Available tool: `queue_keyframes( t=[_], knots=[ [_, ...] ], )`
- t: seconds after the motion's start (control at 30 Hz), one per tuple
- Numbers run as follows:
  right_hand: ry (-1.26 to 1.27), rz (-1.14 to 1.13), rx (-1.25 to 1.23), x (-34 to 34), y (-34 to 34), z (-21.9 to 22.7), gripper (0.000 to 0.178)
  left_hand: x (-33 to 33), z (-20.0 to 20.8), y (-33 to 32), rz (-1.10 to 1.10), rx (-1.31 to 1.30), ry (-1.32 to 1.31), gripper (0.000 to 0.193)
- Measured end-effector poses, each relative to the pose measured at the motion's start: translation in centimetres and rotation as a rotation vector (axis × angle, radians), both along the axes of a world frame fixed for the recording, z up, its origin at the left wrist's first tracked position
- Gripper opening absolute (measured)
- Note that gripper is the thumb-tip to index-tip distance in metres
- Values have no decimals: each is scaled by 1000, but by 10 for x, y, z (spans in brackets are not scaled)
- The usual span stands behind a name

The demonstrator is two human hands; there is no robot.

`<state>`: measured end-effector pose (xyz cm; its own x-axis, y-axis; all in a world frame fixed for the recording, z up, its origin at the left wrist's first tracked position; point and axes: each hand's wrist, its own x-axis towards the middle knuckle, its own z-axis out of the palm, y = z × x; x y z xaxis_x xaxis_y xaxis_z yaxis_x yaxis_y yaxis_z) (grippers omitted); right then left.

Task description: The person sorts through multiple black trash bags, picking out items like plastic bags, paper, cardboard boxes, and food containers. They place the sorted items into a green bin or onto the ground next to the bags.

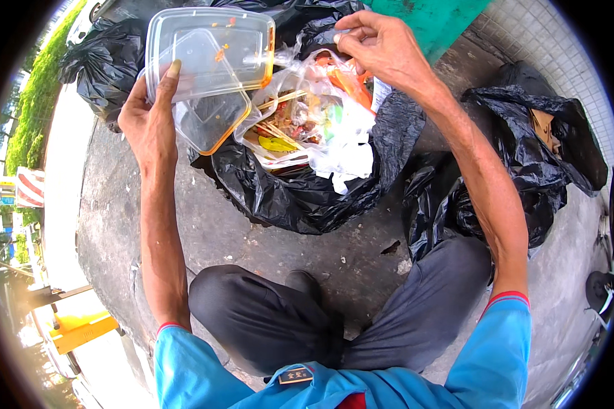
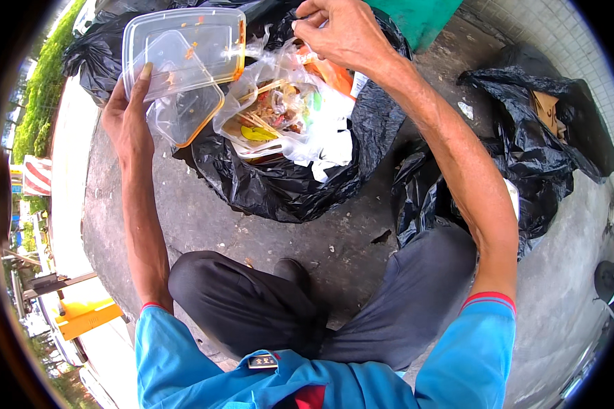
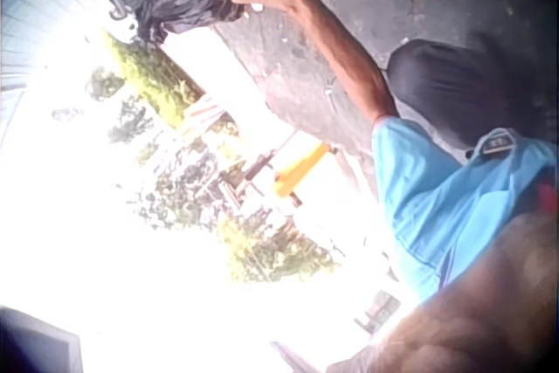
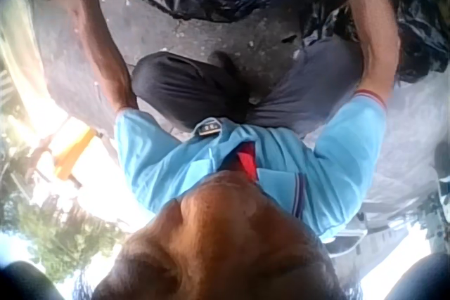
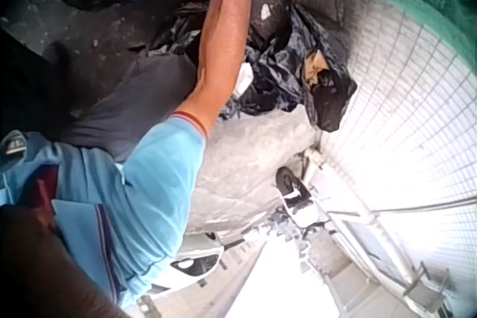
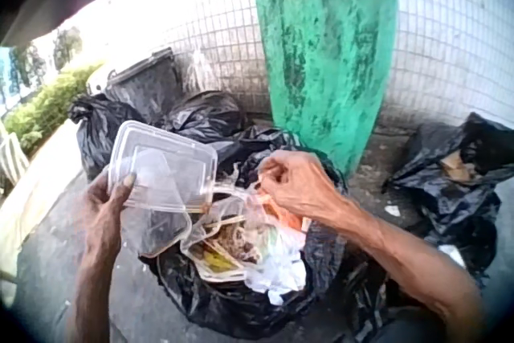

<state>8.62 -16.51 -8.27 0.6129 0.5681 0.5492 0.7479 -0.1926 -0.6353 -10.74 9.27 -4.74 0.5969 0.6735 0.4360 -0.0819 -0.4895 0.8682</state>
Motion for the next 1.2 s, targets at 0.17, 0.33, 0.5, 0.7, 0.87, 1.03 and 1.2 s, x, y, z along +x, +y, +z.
queue_keyframes(
  t=[0.17, 0.33, 0.5, 0.7, 0.87, 1.03, 1.2],
  knots=[
    [243, -42, -350, -9, -71, 10, 30, 24, 6, -22, -10, 136, -43, 35],
    [533, -274, -50, -2, -179, -1, 28, 47, 19, -66, -323, -202, -66, 43],
    [759, -648, -150, -32, -340, -65, 25, 101, -25, -213, -668, -430, 209, 42],
    [563, -1117, -137, -98, -493, -146, 18, 105, -132, -381, -874, -692, 353, 24],
    [753, -1032, -1012, -150, -541, -163, 38, 87, -242, -468, -737, -842, 402, 26],
    [860, -789, -1506, -178, -557, -121, 40, 61, -303, -499, -943, -820, 562, 30],
    [1142, -987, -1496, -193, -605, -100, 48, 53, -303, -512, -1210, -243, 997, 64]
  ],
)
